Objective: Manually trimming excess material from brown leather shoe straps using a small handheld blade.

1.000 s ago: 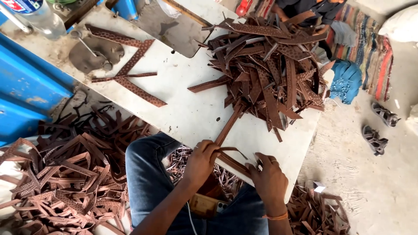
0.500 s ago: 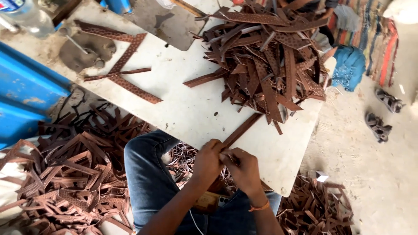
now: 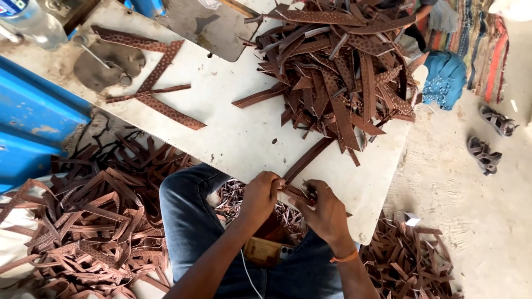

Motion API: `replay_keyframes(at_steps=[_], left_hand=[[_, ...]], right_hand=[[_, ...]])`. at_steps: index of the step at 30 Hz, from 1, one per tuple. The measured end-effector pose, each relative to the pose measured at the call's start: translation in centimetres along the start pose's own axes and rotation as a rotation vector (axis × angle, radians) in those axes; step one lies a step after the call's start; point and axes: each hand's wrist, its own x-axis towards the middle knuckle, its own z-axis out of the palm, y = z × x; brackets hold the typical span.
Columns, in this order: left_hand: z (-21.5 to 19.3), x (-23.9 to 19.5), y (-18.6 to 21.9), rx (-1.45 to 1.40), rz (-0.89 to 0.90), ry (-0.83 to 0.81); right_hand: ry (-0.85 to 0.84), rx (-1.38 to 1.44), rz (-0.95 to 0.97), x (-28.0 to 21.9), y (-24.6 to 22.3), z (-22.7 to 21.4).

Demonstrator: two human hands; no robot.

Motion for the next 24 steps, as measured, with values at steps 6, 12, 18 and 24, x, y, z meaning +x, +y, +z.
replay_keyframes(at_steps=[6,12,18,24], left_hand=[[-0.1,-0.3,0.5,-0.001,0.053,0.045],[-0.4,-0.3,1.0,-0.027,0.044,0.053],[-0.3,-0.5,1.0,-0.047,0.085,0.089],[0.5,-0.2,-0.7,-0.072,-0.008,0.028]], right_hand=[[-0.059,-0.112,-0.044,-0.4,0.7,0.6],[-0.243,-0.362,0.002,1.2,-0.7,0.5],[-0.291,-0.375,-0.027,1.9,-0.6,1.1],[-0.537,-0.5,0.164,2.4,-1.7,1.0]])
